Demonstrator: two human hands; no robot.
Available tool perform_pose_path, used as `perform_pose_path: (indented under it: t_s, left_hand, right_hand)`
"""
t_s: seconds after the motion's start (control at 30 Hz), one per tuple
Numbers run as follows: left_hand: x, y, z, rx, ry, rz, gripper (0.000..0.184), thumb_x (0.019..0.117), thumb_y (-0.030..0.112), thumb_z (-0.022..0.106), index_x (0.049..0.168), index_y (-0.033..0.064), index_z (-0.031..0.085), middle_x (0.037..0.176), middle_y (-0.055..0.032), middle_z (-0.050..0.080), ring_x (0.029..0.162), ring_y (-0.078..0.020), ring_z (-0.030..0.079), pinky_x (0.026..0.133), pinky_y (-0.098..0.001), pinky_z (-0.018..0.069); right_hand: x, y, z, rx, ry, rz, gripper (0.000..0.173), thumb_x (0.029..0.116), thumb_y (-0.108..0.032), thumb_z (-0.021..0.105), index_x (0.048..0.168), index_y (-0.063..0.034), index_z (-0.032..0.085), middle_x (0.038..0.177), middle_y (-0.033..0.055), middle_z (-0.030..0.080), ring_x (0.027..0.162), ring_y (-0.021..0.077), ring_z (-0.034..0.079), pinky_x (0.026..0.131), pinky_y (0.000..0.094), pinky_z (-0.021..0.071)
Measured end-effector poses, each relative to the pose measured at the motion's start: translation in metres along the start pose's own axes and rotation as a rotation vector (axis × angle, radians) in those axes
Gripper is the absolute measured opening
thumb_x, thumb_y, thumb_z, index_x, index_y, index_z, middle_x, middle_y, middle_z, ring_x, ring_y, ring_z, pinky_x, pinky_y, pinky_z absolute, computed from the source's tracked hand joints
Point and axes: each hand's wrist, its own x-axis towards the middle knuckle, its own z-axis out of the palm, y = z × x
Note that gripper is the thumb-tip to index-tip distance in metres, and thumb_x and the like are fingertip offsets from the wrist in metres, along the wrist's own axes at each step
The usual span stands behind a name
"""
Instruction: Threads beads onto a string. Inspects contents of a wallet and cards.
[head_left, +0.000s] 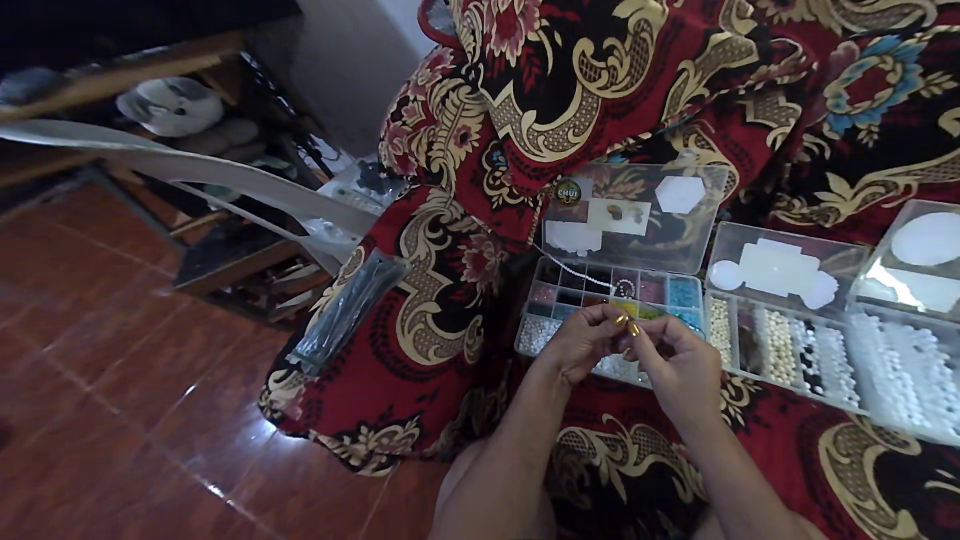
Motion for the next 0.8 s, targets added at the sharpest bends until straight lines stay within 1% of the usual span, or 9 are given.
perform_pose_path:
  t_s: [0.13,0.23,0.3,0.37,0.5,0.6,0.8]
  left_hand:
    - [-0.0013,0.0032,0.0026,0.032,0.051,0.010,0.020,0.1023,-0.003,0.048,0.096,0.0064,0.064,0.087,0.0008,0.071,0.077,-0.0077,0.068,0.077,-0.0257,0.0581]
    - [-0.0015,0.0053,0.0024,0.043,0.074,0.015,0.018,0.1027,-0.002,0.048,0.098,0.0068,0.063,0.086,0.0017,0.070,0.076,-0.0078,0.068,0.076,-0.0262,0.0582]
    - [-0.0015,0.0062,0.0007,0.038,0.068,0.024,0.019,0.1030,-0.002,0.048,0.099,0.0065,0.064,0.088,0.0012,0.070,0.078,-0.0084,0.068,0.077,-0.0268,0.0586]
    - [-0.0016,0.0072,0.0007,0.041,0.071,0.028,0.019,0.1031,-0.002,0.048,0.098,0.0067,0.064,0.087,0.0014,0.070,0.077,-0.0082,0.068,0.077,-0.0265,0.0586]
    - [-0.0017,0.0075,0.0014,0.033,0.067,0.027,0.019,0.1024,-0.002,0.049,0.097,0.0070,0.065,0.088,0.0009,0.071,0.079,-0.0088,0.069,0.078,-0.0268,0.0591]
    - [-0.0023,0.0081,0.0018,0.037,0.062,0.024,0.019,0.1019,-0.003,0.050,0.095,0.0068,0.065,0.088,0.0003,0.071,0.079,-0.0092,0.069,0.078,-0.0272,0.0592]
    - [-0.0030,0.0100,0.0019,0.067,0.066,0.039,0.019,0.1004,-0.005,0.051,0.094,0.0058,0.065,0.088,0.0005,0.071,0.079,-0.0082,0.069,0.079,-0.0262,0.0590]
  right_hand:
    - [0.0015,-0.0002,-0.0015,0.014,-0.030,0.017,0.014,0.0924,-0.014,0.064,0.096,-0.0032,0.072,0.075,-0.0044,0.072,0.061,-0.0025,0.066,0.056,0.0144,0.0565]
    - [0.0031,0.0003,-0.0028,0.040,-0.070,0.028,0.019,0.0918,-0.015,0.066,0.103,-0.0015,0.072,0.081,-0.0024,0.074,0.066,-0.0008,0.068,0.060,0.0166,0.0590]
    - [0.0033,0.0003,-0.0035,0.034,-0.091,0.031,0.022,0.0912,-0.016,0.066,0.105,-0.0011,0.072,0.086,-0.0013,0.075,0.069,0.0000,0.070,0.063,0.0174,0.0599]
    - [0.0037,0.0001,-0.0034,0.041,-0.092,0.032,0.021,0.0911,-0.014,0.065,0.105,-0.0008,0.071,0.086,-0.0011,0.075,0.069,0.0004,0.070,0.063,0.0177,0.0600]
    - [0.0036,0.0000,-0.0034,0.021,-0.081,0.044,0.016,0.0930,-0.013,0.064,0.101,-0.0019,0.071,0.080,-0.0022,0.074,0.065,0.0003,0.069,0.061,0.0171,0.0595]
    - [0.0035,-0.0015,-0.0032,0.019,-0.068,0.052,0.014,0.0927,-0.011,0.064,0.099,-0.0024,0.072,0.079,-0.0026,0.074,0.065,-0.0001,0.069,0.060,0.0166,0.0595]
    - [0.0044,0.0000,-0.0053,0.008,-0.091,0.032,0.017,0.0952,-0.014,0.060,0.100,-0.0031,0.072,0.078,-0.0033,0.073,0.065,-0.0010,0.068,0.060,0.0153,0.0584]
